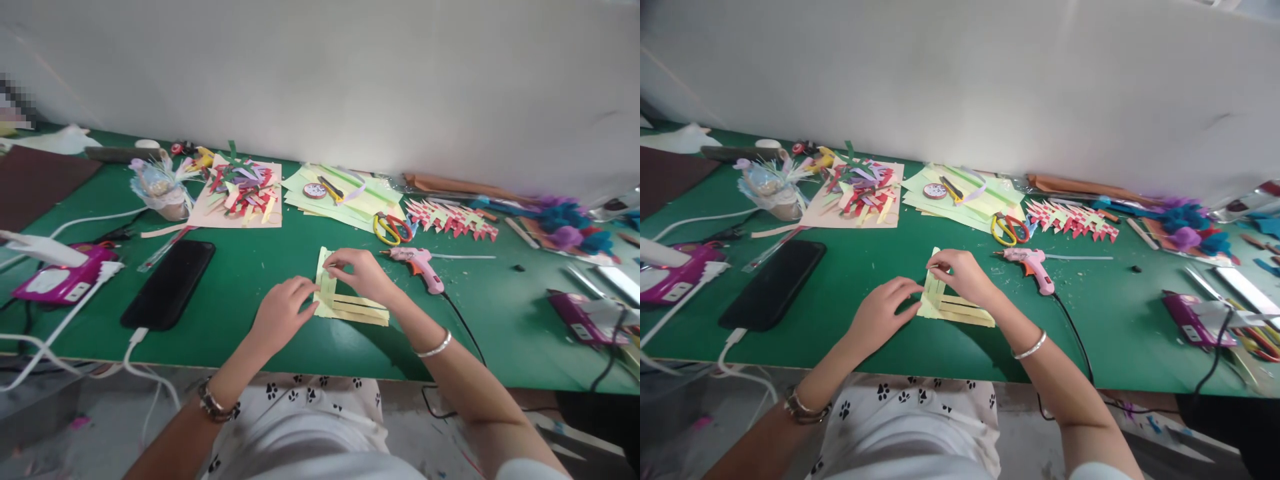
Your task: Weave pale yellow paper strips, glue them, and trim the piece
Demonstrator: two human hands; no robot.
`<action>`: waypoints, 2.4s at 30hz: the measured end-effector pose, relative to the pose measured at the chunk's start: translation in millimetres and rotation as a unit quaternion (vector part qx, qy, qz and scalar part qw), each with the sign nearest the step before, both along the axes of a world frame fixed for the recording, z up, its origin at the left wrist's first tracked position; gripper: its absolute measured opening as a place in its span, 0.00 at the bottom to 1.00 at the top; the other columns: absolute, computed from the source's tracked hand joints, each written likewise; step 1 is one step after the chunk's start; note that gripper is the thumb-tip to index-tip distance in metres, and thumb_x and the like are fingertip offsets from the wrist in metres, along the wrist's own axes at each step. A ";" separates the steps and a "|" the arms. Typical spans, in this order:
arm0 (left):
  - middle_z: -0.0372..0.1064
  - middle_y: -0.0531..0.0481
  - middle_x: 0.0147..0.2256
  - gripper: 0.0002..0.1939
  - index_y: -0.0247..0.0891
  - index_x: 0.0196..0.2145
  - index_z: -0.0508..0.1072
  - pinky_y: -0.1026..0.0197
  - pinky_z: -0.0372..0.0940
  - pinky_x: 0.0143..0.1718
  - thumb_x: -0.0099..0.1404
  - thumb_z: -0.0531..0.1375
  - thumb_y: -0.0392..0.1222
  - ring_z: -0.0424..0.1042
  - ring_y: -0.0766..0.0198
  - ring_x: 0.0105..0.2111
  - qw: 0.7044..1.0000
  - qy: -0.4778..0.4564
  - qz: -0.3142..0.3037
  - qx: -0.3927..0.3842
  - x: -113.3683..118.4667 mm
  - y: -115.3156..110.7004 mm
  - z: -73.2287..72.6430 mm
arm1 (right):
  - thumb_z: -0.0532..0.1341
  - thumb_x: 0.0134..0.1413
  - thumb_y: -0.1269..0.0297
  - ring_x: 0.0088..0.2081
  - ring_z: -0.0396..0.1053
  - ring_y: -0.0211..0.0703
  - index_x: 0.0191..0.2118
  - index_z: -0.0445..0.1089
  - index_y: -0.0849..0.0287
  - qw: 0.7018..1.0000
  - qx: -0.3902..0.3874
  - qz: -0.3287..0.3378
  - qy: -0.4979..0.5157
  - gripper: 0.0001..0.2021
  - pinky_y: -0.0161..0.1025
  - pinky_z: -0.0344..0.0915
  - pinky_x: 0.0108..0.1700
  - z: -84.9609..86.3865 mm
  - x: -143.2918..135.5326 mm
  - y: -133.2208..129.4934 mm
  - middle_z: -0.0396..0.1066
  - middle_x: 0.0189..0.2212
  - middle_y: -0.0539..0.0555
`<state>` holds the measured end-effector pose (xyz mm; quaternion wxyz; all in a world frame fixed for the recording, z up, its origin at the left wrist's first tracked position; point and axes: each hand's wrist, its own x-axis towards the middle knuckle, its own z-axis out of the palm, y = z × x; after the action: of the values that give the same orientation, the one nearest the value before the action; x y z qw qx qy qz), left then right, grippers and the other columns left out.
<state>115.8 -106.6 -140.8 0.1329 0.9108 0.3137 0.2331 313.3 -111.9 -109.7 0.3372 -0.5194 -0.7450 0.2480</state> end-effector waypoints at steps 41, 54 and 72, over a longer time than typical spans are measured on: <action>0.67 0.47 0.41 0.12 0.38 0.44 0.67 0.59 0.59 0.32 0.63 0.53 0.34 0.64 0.59 0.37 0.980 0.179 -0.052 0.067 1.9 -4.0 -13.3 | 0.59 0.46 0.72 0.25 0.63 0.36 0.26 0.69 0.61 0.986 -0.047 -0.088 -0.137 0.03 0.33 0.58 0.29 -44.4 27.0 59.6 0.68 0.23 0.50; 0.66 0.47 0.41 0.12 0.38 0.45 0.67 0.59 0.59 0.32 0.63 0.53 0.34 0.64 0.58 0.37 0.980 0.183 -0.051 0.060 2.7 -3.9 -12.4 | 0.59 0.44 0.74 0.23 0.61 0.35 0.26 0.68 0.60 0.975 -0.052 -0.108 -0.188 0.03 0.31 0.55 0.28 -46.6 24.1 66.6 0.67 0.21 0.48; 0.67 0.46 0.41 0.11 0.37 0.44 0.67 0.59 0.59 0.32 0.64 0.53 0.35 0.65 0.59 0.37 0.980 0.176 -0.053 0.074 2.2 -4.0 -12.7 | 0.54 0.57 0.68 0.35 0.61 0.40 0.40 0.74 0.55 0.964 0.029 0.159 -0.210 0.11 0.37 0.60 0.38 -30.1 23.5 0.0 0.64 0.31 0.54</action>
<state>117.9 -110.6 -153.5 0.0200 0.9604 0.2650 0.0839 336.9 -111.9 -139.7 0.1440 -0.4248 -0.8790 0.1617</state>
